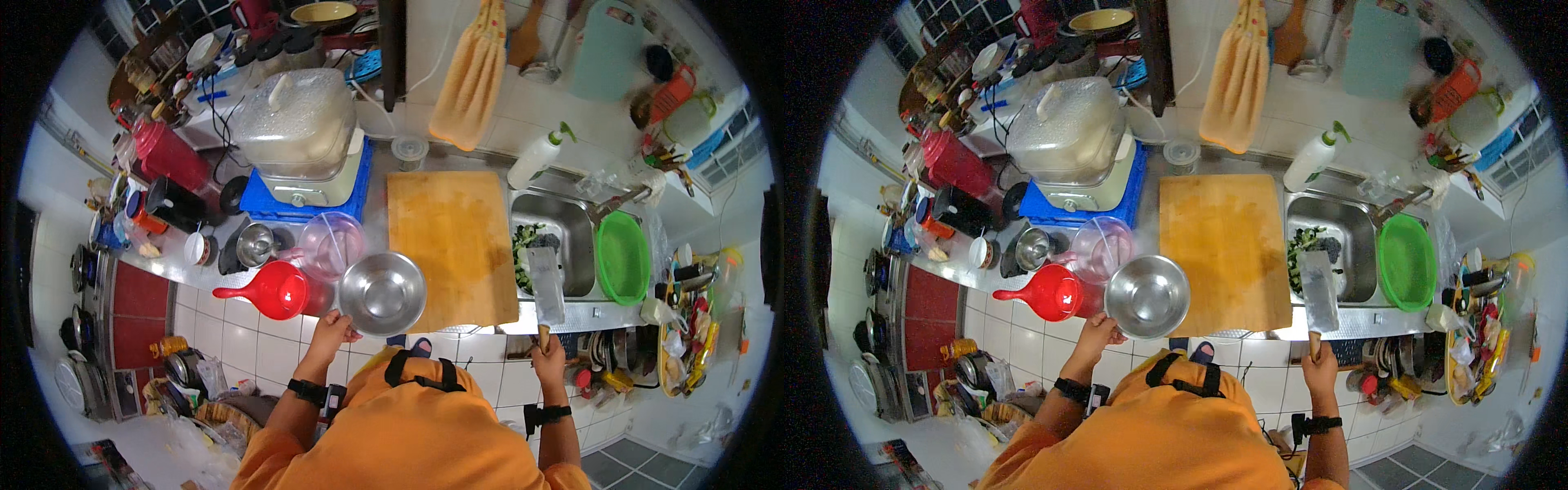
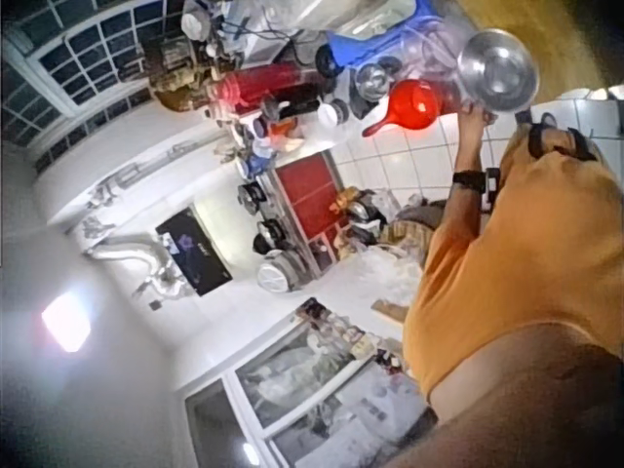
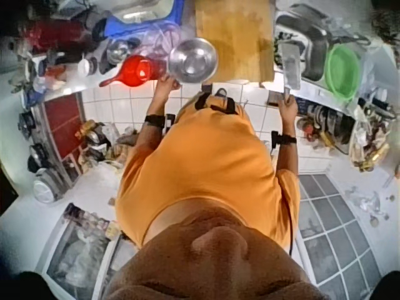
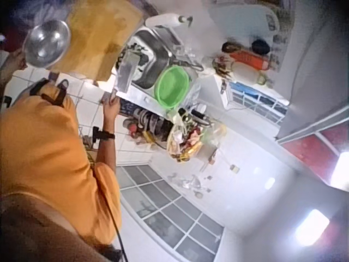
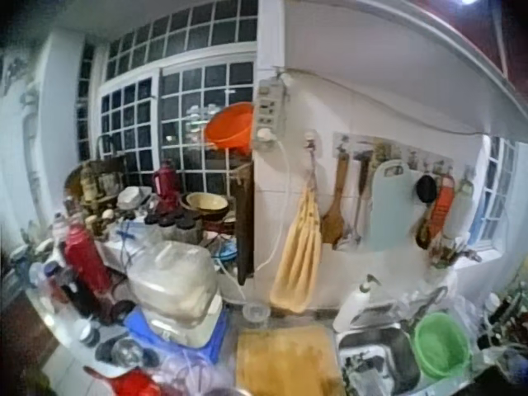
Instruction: The person washes a knife in a sink, removes a block of tofu from a plastic package, places it into a small metal bowl, and cuts the tofu into rectangular pieces using the knife.
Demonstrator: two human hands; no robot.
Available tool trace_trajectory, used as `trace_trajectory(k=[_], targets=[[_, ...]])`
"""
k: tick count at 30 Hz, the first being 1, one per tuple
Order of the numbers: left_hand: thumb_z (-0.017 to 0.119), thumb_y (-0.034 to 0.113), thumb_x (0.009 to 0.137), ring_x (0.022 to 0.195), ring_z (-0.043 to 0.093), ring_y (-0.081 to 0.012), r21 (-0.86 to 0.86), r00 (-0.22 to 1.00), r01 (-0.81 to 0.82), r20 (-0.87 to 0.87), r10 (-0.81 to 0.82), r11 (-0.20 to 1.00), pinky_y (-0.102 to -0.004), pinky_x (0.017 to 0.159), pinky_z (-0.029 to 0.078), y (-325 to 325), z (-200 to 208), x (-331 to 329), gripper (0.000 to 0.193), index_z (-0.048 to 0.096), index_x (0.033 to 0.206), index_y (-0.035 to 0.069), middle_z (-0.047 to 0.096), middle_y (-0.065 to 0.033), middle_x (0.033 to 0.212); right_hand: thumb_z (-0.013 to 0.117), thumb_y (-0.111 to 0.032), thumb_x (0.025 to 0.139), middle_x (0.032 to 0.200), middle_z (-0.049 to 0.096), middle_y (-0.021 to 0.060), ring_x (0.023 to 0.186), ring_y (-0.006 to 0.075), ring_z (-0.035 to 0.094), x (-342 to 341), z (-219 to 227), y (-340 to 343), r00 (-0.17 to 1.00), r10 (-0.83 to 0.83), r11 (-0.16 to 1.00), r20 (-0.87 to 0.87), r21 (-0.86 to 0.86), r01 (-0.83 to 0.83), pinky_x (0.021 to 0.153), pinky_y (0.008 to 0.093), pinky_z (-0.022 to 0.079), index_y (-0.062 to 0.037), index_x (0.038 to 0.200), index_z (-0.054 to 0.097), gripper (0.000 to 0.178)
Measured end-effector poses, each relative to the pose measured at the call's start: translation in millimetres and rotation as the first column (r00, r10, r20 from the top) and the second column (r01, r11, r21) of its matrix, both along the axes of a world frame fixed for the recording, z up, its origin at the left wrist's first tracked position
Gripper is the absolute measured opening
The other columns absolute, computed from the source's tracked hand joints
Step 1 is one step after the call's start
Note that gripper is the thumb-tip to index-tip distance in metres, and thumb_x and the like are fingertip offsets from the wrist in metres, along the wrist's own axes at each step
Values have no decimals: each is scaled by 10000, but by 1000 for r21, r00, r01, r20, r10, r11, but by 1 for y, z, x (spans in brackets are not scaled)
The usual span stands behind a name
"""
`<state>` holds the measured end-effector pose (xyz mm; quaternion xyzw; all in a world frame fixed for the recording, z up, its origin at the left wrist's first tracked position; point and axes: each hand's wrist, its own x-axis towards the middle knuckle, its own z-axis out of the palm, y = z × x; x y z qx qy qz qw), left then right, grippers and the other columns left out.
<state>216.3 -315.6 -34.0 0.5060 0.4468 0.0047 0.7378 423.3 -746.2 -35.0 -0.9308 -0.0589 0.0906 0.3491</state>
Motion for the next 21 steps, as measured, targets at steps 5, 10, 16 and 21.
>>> trace_trajectory(k=[5, 10, 16, 21], targets=[[486, 117, 874, 592, 618, -147, 86, 968, -234, 108, 225, 968, -253, 526, 521, 35, 0, 8, 128, 550, 922, 17, 612, -72, 734, 555, -69, 653, 601, 418, 76, 555, 165, 383, -20, 28, 24, 999, -11, 999, 35, 53, 9, 507, 318, 369, -11, 704, 399, 174], [490, 88, 866, 599, 643, -204, 85, 955, -290, 85, 283, 953, -278, 487, 527, 87, -23, 9, 87, 498, 923, 23, 615, -133, 713, 546, -58, 683, 636, 430, 88, 603, 165, 424, -24, 24, 29, 1000, -22, 1000, -3, 18, 22, 549, 318, 384, 1, 740, 440, 135], [561, 224, 880, 707, 649, -215, 71, 947, -322, 41, 320, 944, -278, 545, 528, 86, -22, 8, 290, 457, 1056, 17, 621, -148, 856, 598, -80, 708, 754, 563, 218, 695, 370, 567, -11, 18, 39, 1000, 25, 999, 14, -31, -25, 623, 385, 457, 19, 939, 519, 263], [460, 353, 906, 624, 633, -193, 172, 963, -192, -156, 219, 966, -285, 487, 499, 73, -4, -7, 320, 496, 1028, 60, 612, -80, 718, 614, -122, 717, 681, 556, 190, 639, 380, 555, 4, 36, 47, 998, -5, 995, 68, -96, 11, 554, 427, 437, -11, 819, 503, 188]])
